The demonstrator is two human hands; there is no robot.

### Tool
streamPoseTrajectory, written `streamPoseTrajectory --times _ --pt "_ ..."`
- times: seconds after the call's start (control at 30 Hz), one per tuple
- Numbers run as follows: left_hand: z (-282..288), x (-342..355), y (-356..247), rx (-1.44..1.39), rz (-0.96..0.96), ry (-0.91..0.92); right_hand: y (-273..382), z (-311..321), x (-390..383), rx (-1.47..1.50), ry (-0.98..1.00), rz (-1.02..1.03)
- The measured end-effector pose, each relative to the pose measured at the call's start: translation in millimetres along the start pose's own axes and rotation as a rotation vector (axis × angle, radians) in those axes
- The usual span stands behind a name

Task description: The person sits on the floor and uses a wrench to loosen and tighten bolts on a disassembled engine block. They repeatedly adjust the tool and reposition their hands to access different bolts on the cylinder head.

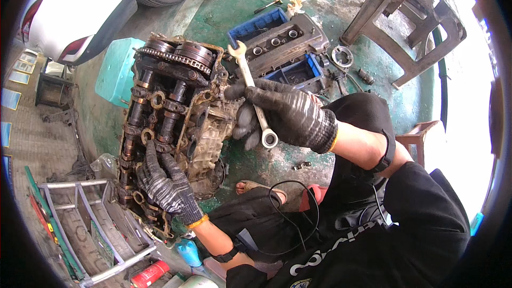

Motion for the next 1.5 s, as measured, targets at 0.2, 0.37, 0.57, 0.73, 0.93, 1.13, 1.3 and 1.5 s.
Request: streamPoseTrajectory --times 0.2,0.37,0.57,0.73,0.93,1.13,1.3,1.5 --pt "-1.7 -1.6 3.2 -0.004 0.015 -0.017 -5.8 3.2 2.1 -0.541 -0.12 0.06" --pt "-2.3 -1.9 4.5 0.0 0.016 -0.014 -30.1 -0.4 13.2 -0.532 -0.111 0.122" --pt "1.9 -2.7 5.7 0.032 -0.007 -0.007 -32.9 -11.2 24.7 -1.026 0.021 0.388" --pt "1.7 -0.2 2.6 0.014 -0.005 0.01 -35.1 -13.0 35.9 -0.928 -0.102 0.356" --pt "-1.1 -0.5 5.7 0.049 -0.031 0.006 -65.9 -13.7 51.1 -0.51 -0.253 0.165" --pt "-2.7 -0.3 4.4 0.029 -0.011 0.038 -75.7 -23.1 59.3 -0.436 -0.364 0.194" --pt "-1.2 -2.7 5.6 0.03 -0.035 -0.008 -90.5 -28.2 66.6 -0.345 -0.431 0.226" --pt "-0.6 -1.6 4.9 -0.012 0.007 0.032 -82.1 -18.4 62.3 -0.328 -0.44 0.192"
Point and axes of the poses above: each hand's wrist, its own x-axis towards the middle knuckle, its own z-axis out of the back of the hand, y = z × x, the point moved 6 cm from there along x, towards the middle knuckle, and after that the axes turned 2 degrees about z, right-handed, at the moved point
